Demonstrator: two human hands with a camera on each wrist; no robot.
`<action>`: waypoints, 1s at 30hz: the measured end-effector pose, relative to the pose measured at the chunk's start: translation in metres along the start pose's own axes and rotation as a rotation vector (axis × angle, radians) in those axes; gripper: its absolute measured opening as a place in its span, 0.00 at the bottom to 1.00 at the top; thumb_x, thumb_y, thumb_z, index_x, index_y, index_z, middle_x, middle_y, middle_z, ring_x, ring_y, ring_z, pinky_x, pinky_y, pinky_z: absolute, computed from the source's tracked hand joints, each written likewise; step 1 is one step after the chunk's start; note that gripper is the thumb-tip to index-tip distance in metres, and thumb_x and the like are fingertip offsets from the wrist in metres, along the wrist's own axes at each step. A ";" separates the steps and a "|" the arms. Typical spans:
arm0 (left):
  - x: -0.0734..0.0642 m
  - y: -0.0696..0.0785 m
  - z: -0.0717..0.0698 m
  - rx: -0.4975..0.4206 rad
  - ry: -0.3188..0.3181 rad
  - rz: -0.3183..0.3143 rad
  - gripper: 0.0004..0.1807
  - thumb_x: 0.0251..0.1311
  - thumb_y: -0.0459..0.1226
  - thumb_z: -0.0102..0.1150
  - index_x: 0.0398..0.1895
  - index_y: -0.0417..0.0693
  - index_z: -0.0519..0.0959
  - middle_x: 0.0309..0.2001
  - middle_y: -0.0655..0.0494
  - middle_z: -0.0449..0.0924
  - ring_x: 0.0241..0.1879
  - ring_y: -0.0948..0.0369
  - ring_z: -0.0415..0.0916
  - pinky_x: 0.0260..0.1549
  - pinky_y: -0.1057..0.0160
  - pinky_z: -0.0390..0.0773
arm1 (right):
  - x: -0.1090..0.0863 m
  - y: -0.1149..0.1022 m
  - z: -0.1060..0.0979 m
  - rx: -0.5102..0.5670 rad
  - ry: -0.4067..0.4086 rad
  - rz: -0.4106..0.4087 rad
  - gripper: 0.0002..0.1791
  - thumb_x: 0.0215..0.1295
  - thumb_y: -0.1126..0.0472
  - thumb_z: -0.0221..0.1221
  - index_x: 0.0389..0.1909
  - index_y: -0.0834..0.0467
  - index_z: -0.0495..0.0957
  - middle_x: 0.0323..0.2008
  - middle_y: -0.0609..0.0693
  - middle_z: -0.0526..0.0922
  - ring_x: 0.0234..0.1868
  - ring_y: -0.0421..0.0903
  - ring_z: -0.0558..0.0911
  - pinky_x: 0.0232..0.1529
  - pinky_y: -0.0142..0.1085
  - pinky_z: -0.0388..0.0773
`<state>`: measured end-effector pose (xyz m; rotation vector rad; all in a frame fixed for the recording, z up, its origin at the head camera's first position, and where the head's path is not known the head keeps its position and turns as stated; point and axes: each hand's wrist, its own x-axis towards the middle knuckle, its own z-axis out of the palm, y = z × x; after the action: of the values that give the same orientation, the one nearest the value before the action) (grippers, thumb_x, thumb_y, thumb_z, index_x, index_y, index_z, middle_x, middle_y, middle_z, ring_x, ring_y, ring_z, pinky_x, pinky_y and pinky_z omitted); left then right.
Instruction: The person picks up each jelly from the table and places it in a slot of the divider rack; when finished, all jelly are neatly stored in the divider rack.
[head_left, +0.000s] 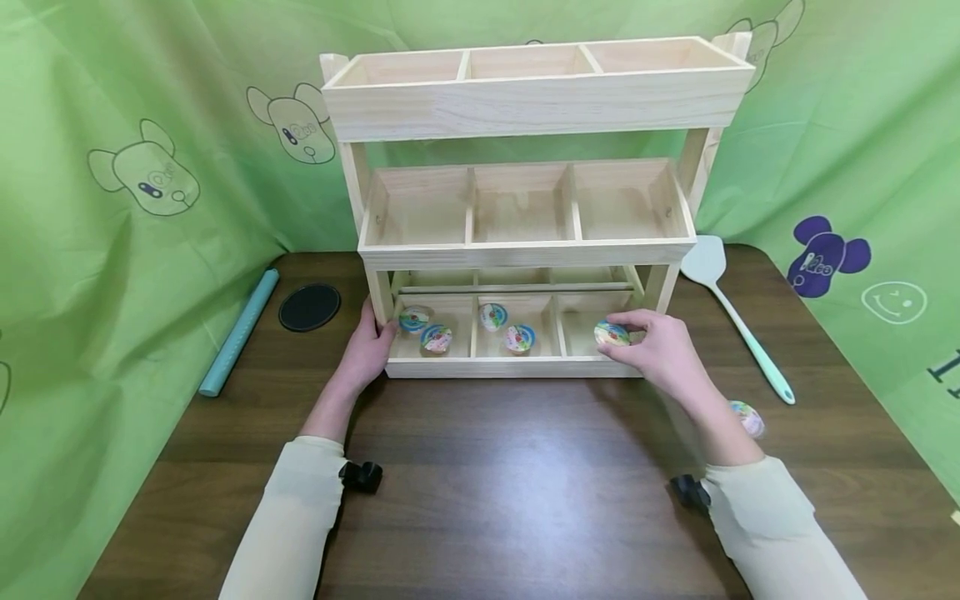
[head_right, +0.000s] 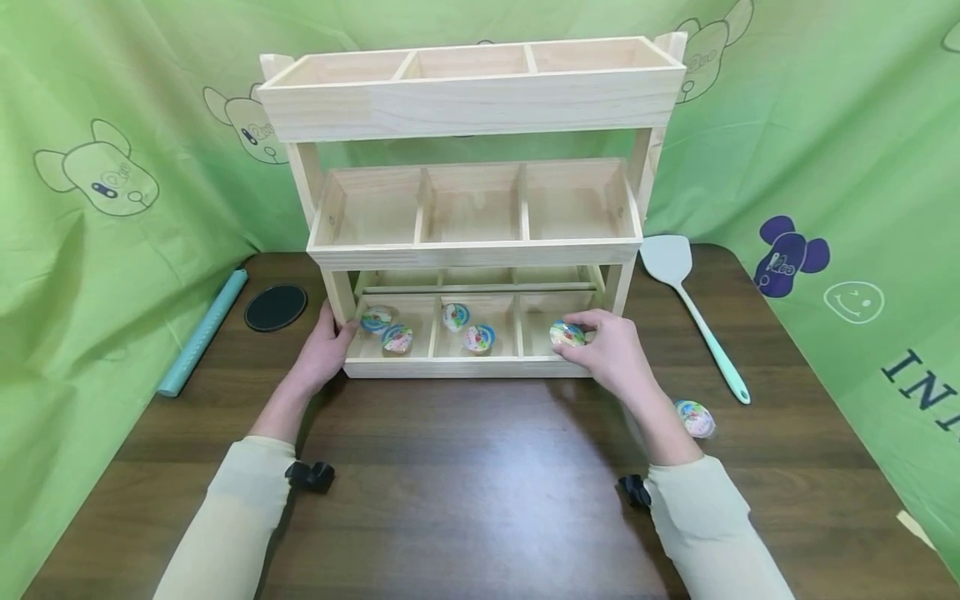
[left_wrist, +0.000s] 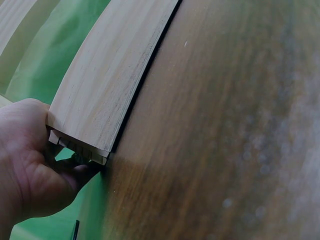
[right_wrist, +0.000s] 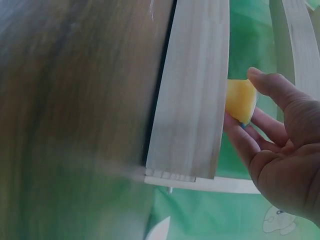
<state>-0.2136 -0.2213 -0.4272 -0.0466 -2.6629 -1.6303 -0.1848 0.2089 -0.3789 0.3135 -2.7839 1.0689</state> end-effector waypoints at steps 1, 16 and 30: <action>0.000 0.000 0.000 0.002 0.001 -0.001 0.40 0.78 0.38 0.43 0.83 0.50 0.34 0.77 0.34 0.51 0.73 0.42 0.55 0.71 0.44 0.55 | 0.001 0.000 0.001 0.003 -0.003 0.002 0.22 0.55 0.59 0.75 0.50 0.62 0.86 0.49 0.61 0.86 0.44 0.54 0.80 0.41 0.39 0.73; -0.002 0.002 -0.001 -0.001 -0.006 -0.010 0.40 0.78 0.39 0.42 0.83 0.50 0.33 0.77 0.34 0.49 0.74 0.44 0.53 0.71 0.45 0.54 | 0.028 0.000 0.024 -0.003 -0.124 0.033 0.23 0.57 0.58 0.71 0.51 0.66 0.85 0.47 0.63 0.85 0.48 0.58 0.81 0.49 0.49 0.75; -0.002 0.002 -0.001 -0.001 -0.015 -0.007 0.40 0.78 0.39 0.42 0.82 0.49 0.33 0.77 0.34 0.48 0.74 0.44 0.54 0.71 0.45 0.55 | 0.048 -0.001 0.042 -0.023 -0.165 0.085 0.28 0.57 0.56 0.71 0.56 0.66 0.82 0.54 0.66 0.83 0.54 0.62 0.79 0.57 0.54 0.74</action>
<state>-0.2118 -0.2207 -0.4249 -0.0500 -2.6764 -1.6403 -0.2331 0.1736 -0.3994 0.2961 -2.9781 1.0744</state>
